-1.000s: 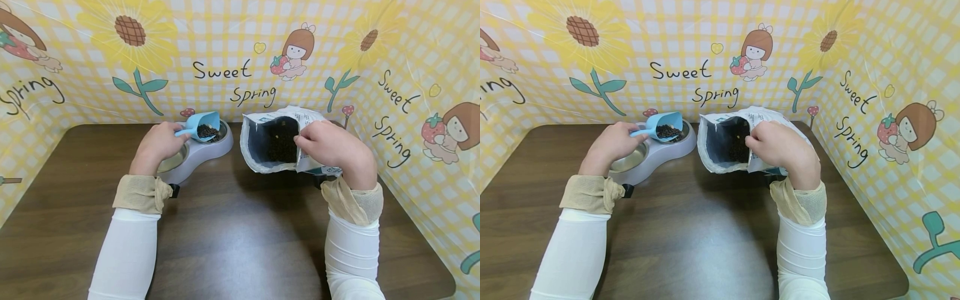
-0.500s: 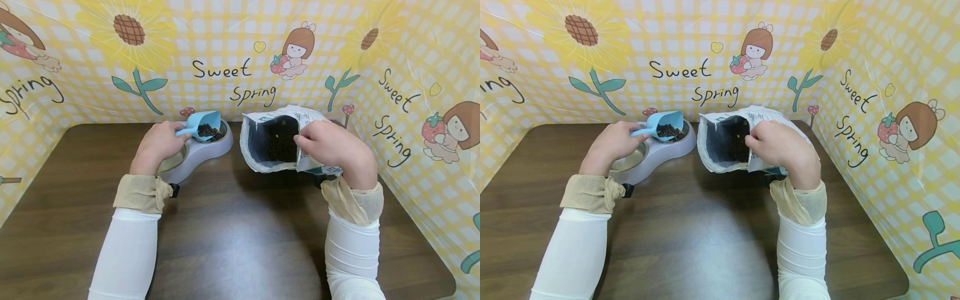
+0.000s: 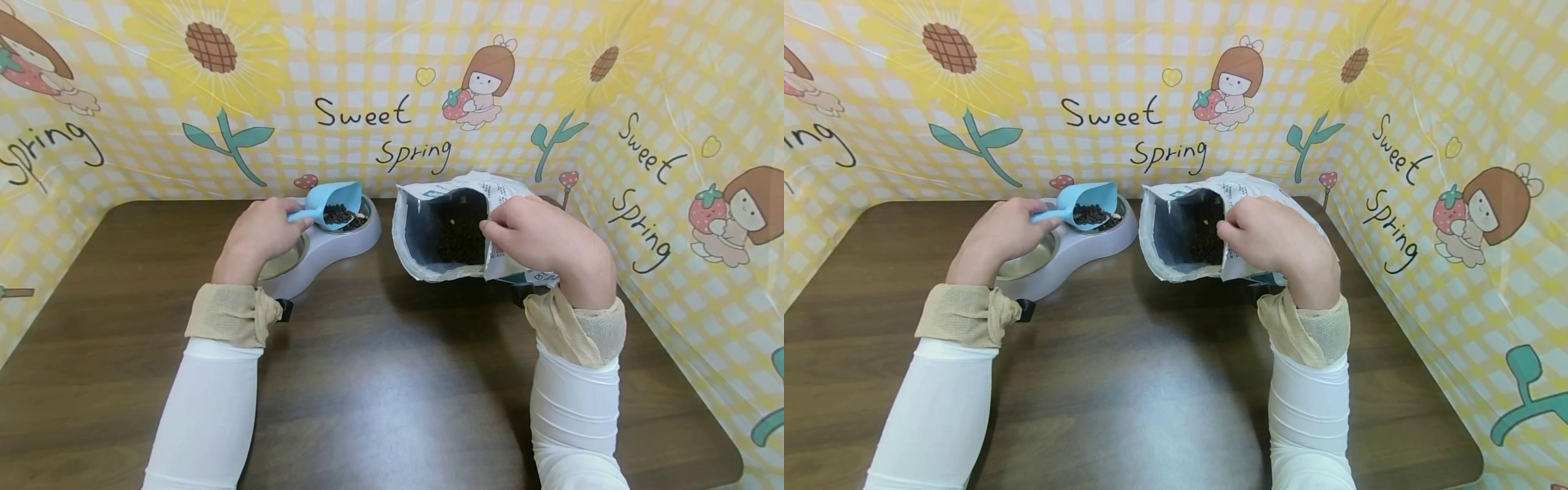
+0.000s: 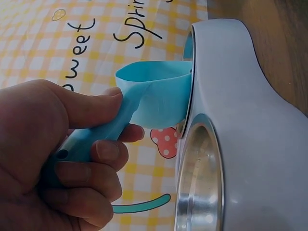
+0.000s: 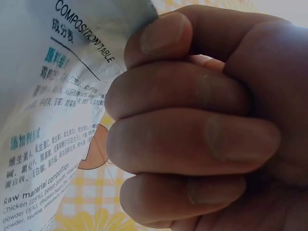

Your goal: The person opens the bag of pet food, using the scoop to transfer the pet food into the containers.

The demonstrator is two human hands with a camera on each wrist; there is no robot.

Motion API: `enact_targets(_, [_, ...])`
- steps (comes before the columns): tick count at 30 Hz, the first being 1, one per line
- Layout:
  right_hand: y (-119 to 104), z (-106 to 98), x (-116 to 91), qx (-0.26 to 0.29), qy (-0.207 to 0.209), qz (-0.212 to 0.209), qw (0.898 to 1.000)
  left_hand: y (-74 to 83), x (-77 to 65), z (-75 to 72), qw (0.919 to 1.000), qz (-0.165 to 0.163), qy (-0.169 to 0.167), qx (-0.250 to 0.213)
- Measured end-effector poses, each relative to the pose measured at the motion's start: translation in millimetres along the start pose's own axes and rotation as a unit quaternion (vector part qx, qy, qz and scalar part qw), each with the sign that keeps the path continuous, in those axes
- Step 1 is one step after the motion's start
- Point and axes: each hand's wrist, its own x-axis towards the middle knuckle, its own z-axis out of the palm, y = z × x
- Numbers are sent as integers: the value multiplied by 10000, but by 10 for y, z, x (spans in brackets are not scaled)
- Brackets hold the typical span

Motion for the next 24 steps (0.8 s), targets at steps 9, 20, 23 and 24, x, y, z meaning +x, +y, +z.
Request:
enact_targets(9, [-10,-16,-28,42,39,-65,10000,24,-37,-3,9995,47,43,317])
enact_targets(20, [1,-17,-50,102,-8,-70,9999,52,-70,-3,9989,132,7,451])
enact_targets(23, [2,-20,-56,110,-20,-73,9999,62,-77,0,9989,145,38,449])
enact_targets(24, [2,-21,-58,106,-22,-73,9999,65,-79,2,9989,153,58,448])
